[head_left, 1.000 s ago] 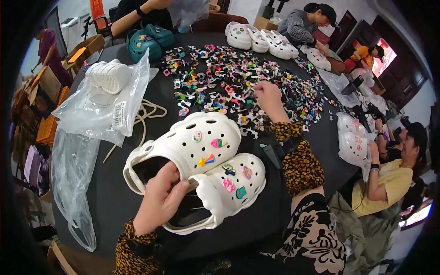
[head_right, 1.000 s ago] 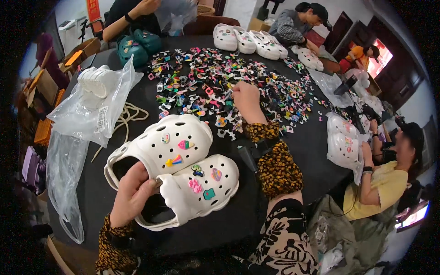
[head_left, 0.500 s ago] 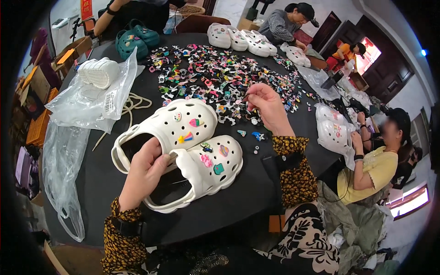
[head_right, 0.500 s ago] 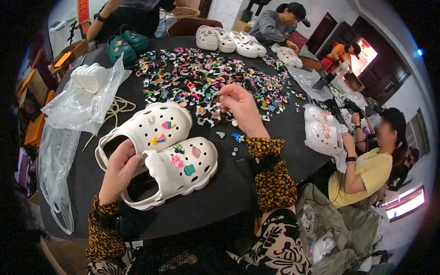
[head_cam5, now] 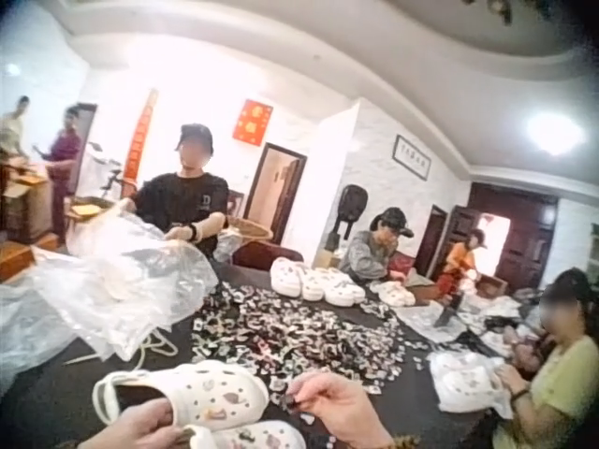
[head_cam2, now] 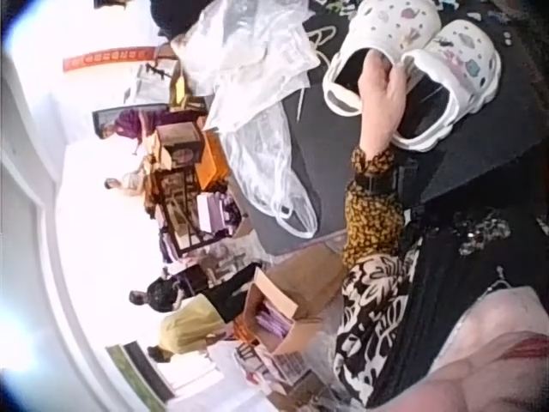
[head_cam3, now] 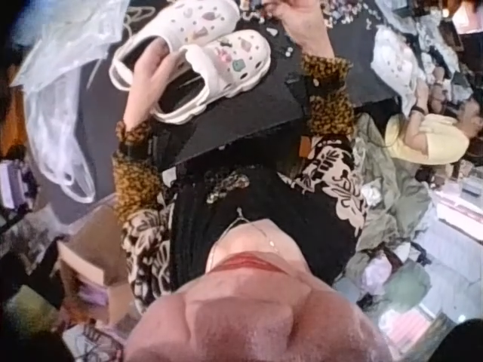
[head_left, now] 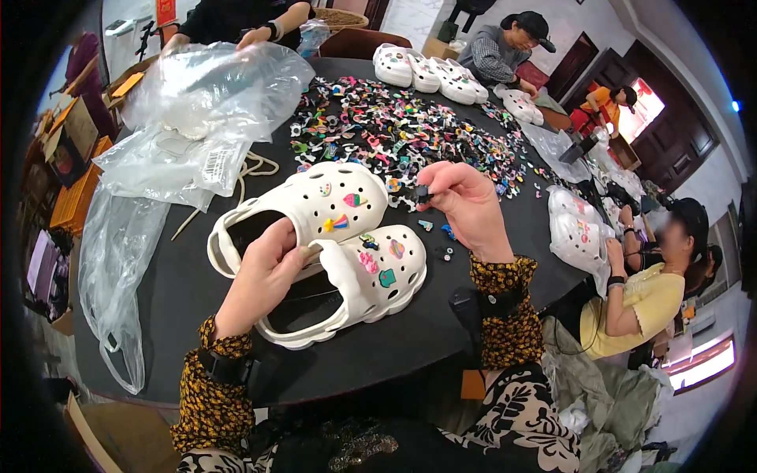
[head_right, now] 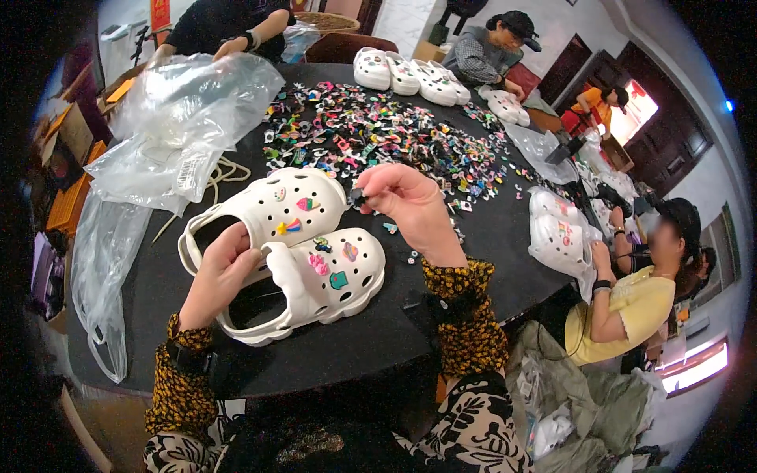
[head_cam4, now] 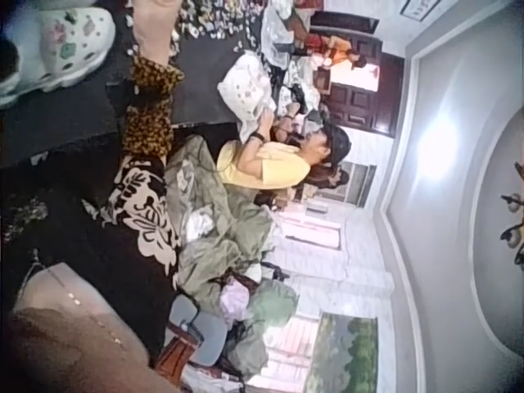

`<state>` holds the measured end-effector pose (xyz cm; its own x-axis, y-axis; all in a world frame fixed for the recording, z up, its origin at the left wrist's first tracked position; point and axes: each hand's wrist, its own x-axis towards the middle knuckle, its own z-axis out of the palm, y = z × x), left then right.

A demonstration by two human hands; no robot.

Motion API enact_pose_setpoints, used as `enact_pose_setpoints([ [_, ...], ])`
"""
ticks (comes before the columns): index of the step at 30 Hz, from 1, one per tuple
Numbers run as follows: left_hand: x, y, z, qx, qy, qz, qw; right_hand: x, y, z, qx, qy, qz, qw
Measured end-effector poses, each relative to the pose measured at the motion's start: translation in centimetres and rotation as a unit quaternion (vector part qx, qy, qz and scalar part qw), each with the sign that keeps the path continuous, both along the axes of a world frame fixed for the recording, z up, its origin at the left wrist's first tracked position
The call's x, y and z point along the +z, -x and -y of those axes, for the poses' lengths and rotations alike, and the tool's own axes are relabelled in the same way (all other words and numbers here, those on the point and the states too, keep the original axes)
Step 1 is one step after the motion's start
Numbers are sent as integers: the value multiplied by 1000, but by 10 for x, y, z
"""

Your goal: The person is decorating white clog-style shoes with various small colorful charms.

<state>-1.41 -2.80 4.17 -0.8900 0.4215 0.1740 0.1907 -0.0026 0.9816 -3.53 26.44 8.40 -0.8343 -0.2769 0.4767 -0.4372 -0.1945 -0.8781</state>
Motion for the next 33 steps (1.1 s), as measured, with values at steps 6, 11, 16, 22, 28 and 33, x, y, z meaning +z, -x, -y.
enact_pose_setpoints([
  [6, -8, 2, 1, 20, -4, -11, 1000, 3, 0, 18, 22, -26, -13, 999],
  [11, -13, 6, 4, 12, 8, -31, 999, -3, 5, 33, 12, -93, -21, 995],
  [16, -10, 6, 1, -3, 22, -24, 999, 1, 8, 54, -85, -305, -157, 936],
  [22, -16, 6, 3, 10, -20, -9, 1000, -2, 17, 80, -136, -424, -318, 837],
  [28, -16, 8, 1, 21, 0, -41, 999, -8, 14, 91, -140, -437, -325, 827],
  [33, -16, 9, 5, 3, 66, -24, 997, -17, 13, 93, -186, -420, -316, 830],
])
